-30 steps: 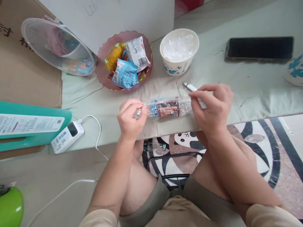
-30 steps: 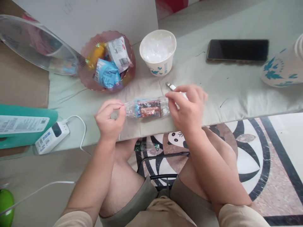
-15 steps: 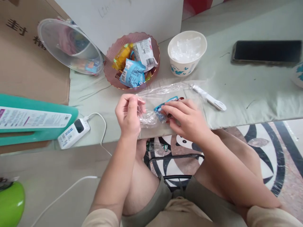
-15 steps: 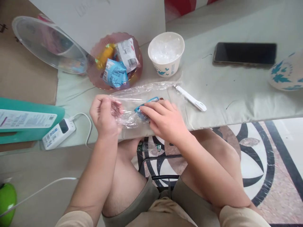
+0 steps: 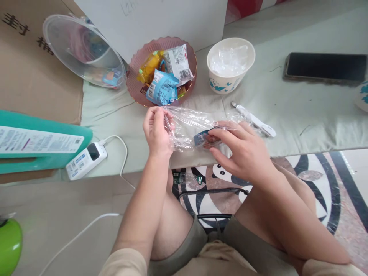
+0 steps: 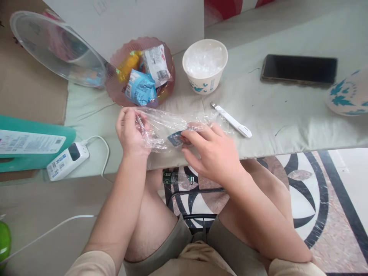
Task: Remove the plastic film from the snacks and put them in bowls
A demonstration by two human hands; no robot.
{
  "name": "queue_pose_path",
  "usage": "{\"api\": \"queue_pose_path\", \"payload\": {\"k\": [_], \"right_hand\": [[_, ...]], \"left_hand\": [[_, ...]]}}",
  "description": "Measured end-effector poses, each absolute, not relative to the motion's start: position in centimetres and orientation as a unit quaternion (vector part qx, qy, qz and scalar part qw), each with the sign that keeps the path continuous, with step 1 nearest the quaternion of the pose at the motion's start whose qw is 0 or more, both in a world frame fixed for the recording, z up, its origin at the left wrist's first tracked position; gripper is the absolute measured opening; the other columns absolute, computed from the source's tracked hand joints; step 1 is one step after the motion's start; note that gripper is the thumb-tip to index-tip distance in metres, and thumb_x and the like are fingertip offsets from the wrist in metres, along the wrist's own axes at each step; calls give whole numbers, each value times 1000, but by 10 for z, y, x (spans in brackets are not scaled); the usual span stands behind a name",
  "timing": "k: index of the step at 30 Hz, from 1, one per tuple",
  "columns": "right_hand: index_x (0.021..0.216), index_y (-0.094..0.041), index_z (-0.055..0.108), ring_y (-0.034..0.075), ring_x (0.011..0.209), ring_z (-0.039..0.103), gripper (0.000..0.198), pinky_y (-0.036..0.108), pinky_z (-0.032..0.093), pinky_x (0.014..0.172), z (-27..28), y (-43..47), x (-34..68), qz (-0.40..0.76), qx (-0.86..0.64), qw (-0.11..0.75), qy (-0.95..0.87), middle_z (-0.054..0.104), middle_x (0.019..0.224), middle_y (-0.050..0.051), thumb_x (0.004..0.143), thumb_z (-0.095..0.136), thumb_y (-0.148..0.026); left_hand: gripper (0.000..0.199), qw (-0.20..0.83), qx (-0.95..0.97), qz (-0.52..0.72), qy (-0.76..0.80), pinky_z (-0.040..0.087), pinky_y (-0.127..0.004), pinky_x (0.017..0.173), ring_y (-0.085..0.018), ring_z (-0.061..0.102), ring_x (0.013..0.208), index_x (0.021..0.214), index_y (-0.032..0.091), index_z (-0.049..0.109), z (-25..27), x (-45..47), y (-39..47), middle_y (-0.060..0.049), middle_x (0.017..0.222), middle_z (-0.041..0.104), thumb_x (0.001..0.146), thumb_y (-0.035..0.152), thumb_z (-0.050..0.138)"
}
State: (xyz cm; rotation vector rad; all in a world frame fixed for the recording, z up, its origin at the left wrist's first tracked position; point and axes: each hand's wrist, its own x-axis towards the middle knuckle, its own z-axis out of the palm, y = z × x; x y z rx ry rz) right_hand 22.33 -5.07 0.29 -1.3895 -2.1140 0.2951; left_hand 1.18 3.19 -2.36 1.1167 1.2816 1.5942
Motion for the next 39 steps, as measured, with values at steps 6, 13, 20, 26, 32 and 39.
{"api": "queue_pose_path", "payload": {"k": [6, 13, 20, 26, 32, 39], "right_hand": [[110, -23, 70, 23, 94, 66, 28, 36, 49, 72, 9, -50, 226, 105, -562, 311, -759, 72, 110, 8, 93, 51, -12], [117, -25, 73, 24, 92, 63, 39, 32, 42, 63, -19, -43, 234, 105, -576, 264, -766, 66, 113, 11, 89, 50, -10], [93, -23, 71, 31, 104, 62, 15, 50, 52, 92, -22, -38, 231, 91, -585, 328, -736, 67, 113, 13, 92, 57, -28], [137, -24, 59, 45, 140, 46, 57, 64, 44, 106, -25, -46, 215, 106, -568, 199, -791, 52, 150, 20, 83, 72, -38], [129, -24, 64, 38, 116, 63, 41, 54, 52, 92, -26, -38, 230, 139, -581, 211, -774, 67, 124, 16, 93, 64, -42], [128, -22, 67, 38, 123, 61, 43, 52, 51, 96, -15, -38, 225, 128, -598, 171, -772, 67, 130, 15, 89, 67, -41]], "left_hand": [[48, 382, 399, 662, 507, 26, -26, 38, -7, 41, 43, 75, 24, 50, -22, 7, 36, 3, 67, 57, 85, 66, 69], [47, 395, 449, 619, 509, 26, -27, 41, -8, 41, 47, 81, 27, 51, -27, -15, 34, 4, 71, 55, 86, 71, 66], [46, 400, 433, 625, 512, 25, -28, 40, -7, 38, 44, 82, 26, 50, -27, -10, 23, 4, 69, 53, 87, 68, 68], [48, 409, 396, 634, 524, 23, -28, 39, -6, 37, 44, 82, 26, 48, -24, -6, 19, 5, 69, 54, 83, 68, 72], [43, 415, 342, 656, 529, 18, -29, 37, -4, 31, 41, 81, 26, 47, -19, -14, 21, 6, 65, 49, 84, 60, 73], [37, 428, 233, 700, 521, 6, -26, 33, -3, 26, 35, 68, 22, 47, 2, -2, 22, 7, 57, 46, 79, 37, 79]]}}
